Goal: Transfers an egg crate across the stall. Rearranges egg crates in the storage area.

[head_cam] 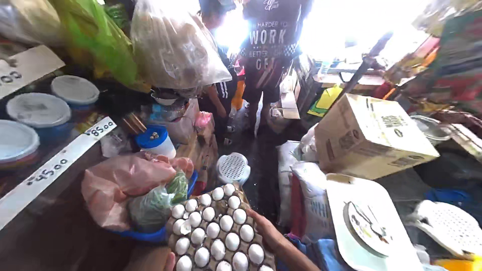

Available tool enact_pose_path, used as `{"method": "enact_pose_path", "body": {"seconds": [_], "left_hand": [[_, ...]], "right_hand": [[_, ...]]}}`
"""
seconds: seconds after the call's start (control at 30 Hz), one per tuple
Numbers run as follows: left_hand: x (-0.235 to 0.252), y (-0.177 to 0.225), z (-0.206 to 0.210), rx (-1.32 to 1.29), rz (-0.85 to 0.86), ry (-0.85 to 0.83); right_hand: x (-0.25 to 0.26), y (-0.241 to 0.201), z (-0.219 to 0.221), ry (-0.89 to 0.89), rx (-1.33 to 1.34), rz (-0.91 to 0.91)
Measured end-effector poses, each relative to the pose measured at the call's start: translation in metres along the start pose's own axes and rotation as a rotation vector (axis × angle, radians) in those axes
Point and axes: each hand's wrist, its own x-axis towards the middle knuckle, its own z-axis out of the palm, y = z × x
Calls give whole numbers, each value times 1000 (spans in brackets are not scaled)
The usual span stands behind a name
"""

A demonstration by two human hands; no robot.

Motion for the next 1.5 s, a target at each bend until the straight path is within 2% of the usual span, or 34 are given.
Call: {"method": "enact_pose_path", "body": {"seconds": [0.1, 0.17, 0.23, 0.4, 0.53, 0.6, 0.67, 0.77, 0.87, 0.97, 1.1, 1.2, 1.27, 1.33, 1.4, 1.5], "left_hand": [[24, 4, 61, 30, -107, 58], [44, 7, 99, 28, -182, 95], [71, 0, 125, 13, -177, 38], [142, -27, 189, 94, -245, -207], [200, -87, 243, 39, -312, -406], [228, -116, 263, -4, -414, -508], [263, -127, 277, -64, -607, -546], [336, -146, 297, 73, -813, -449], [407, -197, 301, 244, -818, -318], [481, -249, 279, 337, -747, -214], [571, -284, 241, 470, -569, -121], [624, -310, 213, 509, -502, -104], [653, -334, 198, 514, -508, -77], [674, -359, 184, 551, -554, -45], [685, -373, 182, 637, -629, -32], [682, -369, 186, 764, -721, 10]], "right_hand": [[8, -57, -37, -43, 36, -91], [17, -76, -64, -29, 40, -100], [25, -85, -90, 0, 98, -92], [34, -75, -149, 309, 113, -140], [53, -63, -206, 448, 144, -179], [68, -63, -226, 538, 160, -141], [93, -57, -242, 571, 189, -107], [159, -43, -260, 554, 169, -106], [253, -18, -260, 538, 168, -61], [360, 17, -257, 504, 193, -32], [483, 43, -242, 453, 129, -42], [557, 64, -232, 380, 181, -141], [595, 76, -229, 328, 227, -198], [618, 85, -230, 290, 224, -177], [629, 88, -235, 290, 205, -106], [621, 91, -243, 304, 52, -2]]}}
